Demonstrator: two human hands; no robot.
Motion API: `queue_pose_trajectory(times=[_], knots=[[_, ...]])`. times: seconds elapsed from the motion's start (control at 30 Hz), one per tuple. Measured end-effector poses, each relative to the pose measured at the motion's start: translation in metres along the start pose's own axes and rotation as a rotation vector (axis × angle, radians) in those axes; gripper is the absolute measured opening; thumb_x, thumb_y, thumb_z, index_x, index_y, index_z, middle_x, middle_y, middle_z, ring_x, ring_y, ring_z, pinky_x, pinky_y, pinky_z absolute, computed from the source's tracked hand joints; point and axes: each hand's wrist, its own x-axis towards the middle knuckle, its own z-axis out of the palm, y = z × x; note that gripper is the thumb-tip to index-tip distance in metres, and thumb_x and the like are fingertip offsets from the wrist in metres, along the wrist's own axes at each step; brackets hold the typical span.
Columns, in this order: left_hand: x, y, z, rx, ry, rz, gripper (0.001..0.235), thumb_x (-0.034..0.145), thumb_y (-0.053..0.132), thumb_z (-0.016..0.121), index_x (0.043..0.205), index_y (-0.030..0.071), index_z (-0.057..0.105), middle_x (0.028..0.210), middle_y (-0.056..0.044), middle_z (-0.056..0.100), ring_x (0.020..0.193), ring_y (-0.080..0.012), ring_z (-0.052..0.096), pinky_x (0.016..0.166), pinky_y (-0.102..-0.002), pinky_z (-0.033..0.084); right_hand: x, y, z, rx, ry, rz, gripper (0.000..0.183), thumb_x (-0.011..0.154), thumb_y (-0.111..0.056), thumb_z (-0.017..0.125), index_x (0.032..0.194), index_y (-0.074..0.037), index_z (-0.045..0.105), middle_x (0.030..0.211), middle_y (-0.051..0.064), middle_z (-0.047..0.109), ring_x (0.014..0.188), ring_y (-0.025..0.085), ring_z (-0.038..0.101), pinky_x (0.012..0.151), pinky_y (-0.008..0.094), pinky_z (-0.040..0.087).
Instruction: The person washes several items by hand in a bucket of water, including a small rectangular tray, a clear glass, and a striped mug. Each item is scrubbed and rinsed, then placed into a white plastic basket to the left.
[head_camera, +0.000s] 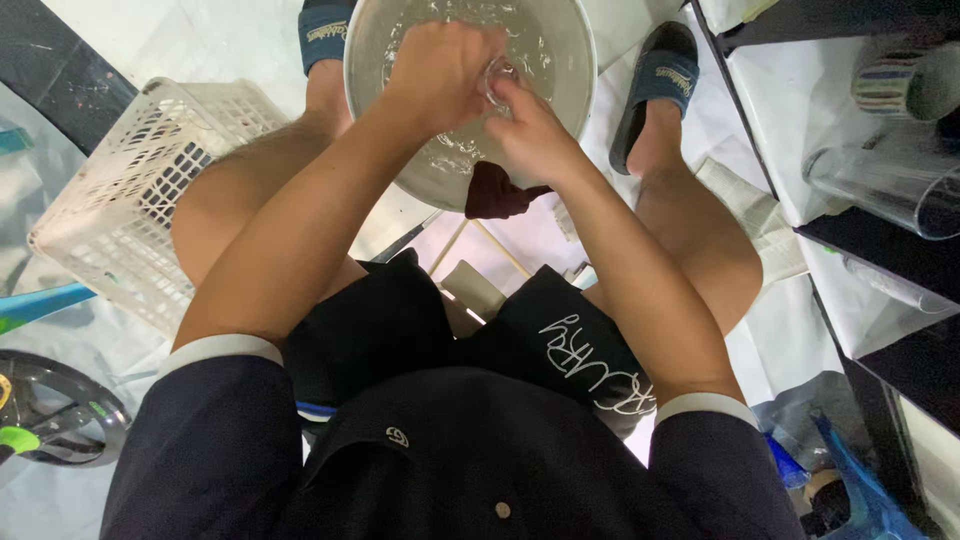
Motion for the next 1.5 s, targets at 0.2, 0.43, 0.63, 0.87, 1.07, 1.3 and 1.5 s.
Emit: queue_pose_trajectory(times=[0.2, 0.43, 0.63, 0.87, 1.07, 1.3, 1.5], knots=[[-0.008, 0.002, 0.003, -0.193, -0.074, 0.010, 0.025, 0.070, 0.015, 0.083, 0.091, 0.014, 0.070, 0.086, -0.009, 0.073, 0.082, -0.0357, 0.070, 0.069, -0.048, 0.054, -0.030, -0.029, -0.020, -0.693, 0.035, -0.294, 0.066, 0.068, 0.003, 0.068, 0.133, -0.005, 0.059, 0.145, 0.028, 0.046, 0.142, 0.048, 0.037, 0.106, 0.051, 0.044], [-0.008, 0.005, 0.004, -0.177, -0.064, 0.024, 0.033, 0.062, 0.018, 0.089, 0.090, 0.015, 0.073, 0.087, -0.007, 0.073, 0.081, -0.0345, 0.070, 0.066, -0.047, 0.054, -0.026, -0.010, -0.011, -0.289, -0.033, -0.176, 0.062, 0.080, 0.002, 0.065, 0.140, -0.003, 0.051, 0.147, 0.027, 0.049, 0.142, 0.045, 0.042, 0.115, 0.048, 0.042], [-0.007, -0.010, 0.023, 0.022, -0.147, -0.092, 0.038, 0.075, 0.037, 0.092, 0.098, 0.013, 0.072, 0.088, -0.009, 0.073, 0.086, -0.0336, 0.071, 0.071, -0.046, 0.055, -0.031, -0.011, -0.030, -0.184, -0.047, -0.107, 0.057, 0.088, 0.000, 0.059, 0.144, -0.001, 0.049, 0.145, 0.024, 0.053, 0.137, 0.043, 0.049, 0.114, 0.047, 0.040], [-0.011, -0.042, 0.053, 0.514, -0.411, -0.294, 0.066, 0.064, 0.054, 0.088, 0.109, 0.009, 0.071, 0.092, -0.010, 0.075, 0.091, -0.0303, 0.075, 0.063, -0.042, 0.057, -0.045, -0.031, -0.052, -0.475, -0.085, 0.010, 0.051, 0.092, -0.007, 0.061, 0.142, -0.005, 0.053, 0.139, 0.020, 0.058, 0.128, 0.041, 0.054, 0.105, 0.049, 0.045], [-0.017, -0.047, 0.053, 0.432, -0.745, -0.501, 0.055, 0.076, 0.051, 0.087, 0.107, 0.008, 0.076, 0.107, -0.012, 0.076, 0.099, -0.0321, 0.074, 0.071, -0.046, 0.061, -0.041, -0.038, -0.028, -0.441, -0.177, -0.040, 0.049, 0.091, -0.010, 0.063, 0.139, -0.007, 0.056, 0.136, 0.019, 0.060, 0.127, 0.040, 0.055, 0.105, 0.048, 0.045], [-0.030, -0.071, 0.084, -0.038, -0.807, -0.510, 0.052, 0.095, 0.049, 0.069, 0.101, -0.001, 0.081, 0.111, -0.022, 0.078, 0.105, -0.0356, 0.075, 0.097, -0.044, 0.054, -0.036, -0.040, -0.025, -0.473, -0.213, -0.043, 0.048, 0.092, -0.013, 0.061, 0.139, -0.008, 0.057, 0.131, 0.018, 0.062, 0.123, 0.040, 0.058, 0.099, 0.050, 0.049], [-0.026, -0.113, 0.162, -0.137, -0.588, -0.670, 0.054, 0.104, 0.045, 0.058, 0.120, -0.006, 0.066, 0.124, -0.031, 0.065, 0.114, -0.0462, 0.063, 0.100, -0.052, 0.047, -0.037, -0.030, -0.036, -0.458, -0.158, -0.040, 0.046, 0.092, -0.014, 0.063, 0.137, -0.006, 0.057, 0.130, 0.018, 0.063, 0.122, 0.040, 0.058, 0.099, 0.050, 0.049]])
